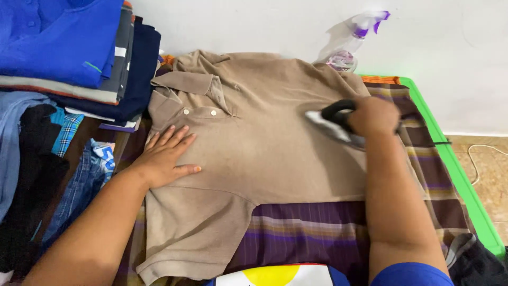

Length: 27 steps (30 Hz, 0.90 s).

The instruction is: Iron a brown polo shirt on a table.

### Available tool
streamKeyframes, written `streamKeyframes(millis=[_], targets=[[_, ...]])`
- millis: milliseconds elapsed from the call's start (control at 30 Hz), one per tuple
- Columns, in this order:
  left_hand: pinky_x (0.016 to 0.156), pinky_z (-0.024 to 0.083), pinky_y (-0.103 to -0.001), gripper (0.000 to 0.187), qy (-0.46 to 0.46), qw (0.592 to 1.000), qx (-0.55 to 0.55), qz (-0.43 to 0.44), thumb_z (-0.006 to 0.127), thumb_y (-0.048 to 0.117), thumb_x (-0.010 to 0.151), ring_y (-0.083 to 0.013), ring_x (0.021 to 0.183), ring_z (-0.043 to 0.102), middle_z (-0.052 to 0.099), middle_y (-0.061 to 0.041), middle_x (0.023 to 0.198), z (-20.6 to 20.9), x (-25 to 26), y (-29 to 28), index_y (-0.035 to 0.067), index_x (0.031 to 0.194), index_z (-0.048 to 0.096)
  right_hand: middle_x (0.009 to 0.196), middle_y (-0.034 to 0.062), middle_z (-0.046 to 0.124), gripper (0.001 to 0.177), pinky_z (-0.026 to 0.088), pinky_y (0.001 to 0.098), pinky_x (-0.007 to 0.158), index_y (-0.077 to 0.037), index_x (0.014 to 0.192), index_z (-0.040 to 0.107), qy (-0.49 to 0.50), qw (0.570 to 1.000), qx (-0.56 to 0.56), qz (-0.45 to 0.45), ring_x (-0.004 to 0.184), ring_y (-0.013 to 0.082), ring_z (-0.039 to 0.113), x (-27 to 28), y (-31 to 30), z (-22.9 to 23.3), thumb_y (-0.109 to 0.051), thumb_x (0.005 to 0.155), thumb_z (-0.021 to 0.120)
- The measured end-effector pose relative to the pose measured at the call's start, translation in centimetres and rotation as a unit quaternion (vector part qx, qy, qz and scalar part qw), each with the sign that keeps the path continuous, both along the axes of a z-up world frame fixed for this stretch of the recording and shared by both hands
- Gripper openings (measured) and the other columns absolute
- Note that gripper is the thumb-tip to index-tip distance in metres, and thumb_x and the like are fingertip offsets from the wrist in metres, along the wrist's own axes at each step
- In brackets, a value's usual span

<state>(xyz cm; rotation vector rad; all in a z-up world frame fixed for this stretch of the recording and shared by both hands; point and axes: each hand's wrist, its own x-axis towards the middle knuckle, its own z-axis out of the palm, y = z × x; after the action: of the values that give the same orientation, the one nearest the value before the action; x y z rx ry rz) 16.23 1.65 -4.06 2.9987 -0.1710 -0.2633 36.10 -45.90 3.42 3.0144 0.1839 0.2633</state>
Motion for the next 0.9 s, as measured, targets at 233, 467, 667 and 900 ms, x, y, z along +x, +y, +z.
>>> streamKeyframes(millis=[233, 467, 667, 900], targets=[[0.123, 0.002, -0.048, 0.097, -0.001, 1.0, -0.015, -0.011, 0.056, 0.073, 0.085, -0.0276, 0.156, 0.0, 0.006, -0.003, 0.171, 0.0, 0.1, -0.3, 0.024, 0.161, 0.021, 0.104, 0.0119, 0.078, 0.033, 0.057, 0.0492, 0.08, -0.025, 0.11, 0.08, -0.012, 0.999, -0.016, -0.049, 0.098, 0.0347, 0.073, -1.1, -1.6, -0.6, -0.032, 0.079, 0.072], [0.122, 0.007, -0.047, 0.098, -0.06, 0.998, -0.001, -0.016, 0.057, 0.074, 0.081, -0.0271, 0.156, 0.005, 0.011, -0.002, 0.17, -1.9, 0.5, 0.5, 0.023, 0.159, 0.025, 0.09, 0.0106, 0.074, 0.031, 0.056, 0.0494, 0.077, -0.016, 0.094, 0.073, 0.018, 0.951, 0.035, 0.307, 0.087, 0.0347, 0.072, -10.6, 11.1, -0.6, -0.024, 0.065, 0.073], [0.12, 0.005, -0.048, 0.102, -0.049, 0.999, 0.005, -0.011, 0.057, 0.075, 0.08, -0.0274, 0.154, 0.003, 0.01, -0.002, 0.173, -1.9, 0.8, 0.4, 0.025, 0.163, 0.024, 0.099, 0.0095, 0.075, 0.023, 0.057, 0.0493, 0.079, -0.017, 0.099, 0.074, 0.044, 0.975, 0.014, 0.215, 0.092, 0.0329, 0.072, -8.9, 10.2, -0.1, -0.023, 0.077, 0.068], [0.123, 0.005, -0.047, 0.097, -0.043, 0.999, 0.014, -0.005, 0.055, 0.075, 0.083, -0.0258, 0.157, 0.003, 0.01, -0.001, 0.171, -1.1, 0.6, 0.1, 0.024, 0.16, 0.023, 0.104, 0.0154, 0.075, 0.03, 0.057, 0.0507, 0.079, -0.024, 0.111, 0.077, -0.005, 0.999, 0.017, -0.041, 0.097, 0.038, 0.072, -0.3, -0.4, 0.4, -0.029, 0.083, 0.068]])
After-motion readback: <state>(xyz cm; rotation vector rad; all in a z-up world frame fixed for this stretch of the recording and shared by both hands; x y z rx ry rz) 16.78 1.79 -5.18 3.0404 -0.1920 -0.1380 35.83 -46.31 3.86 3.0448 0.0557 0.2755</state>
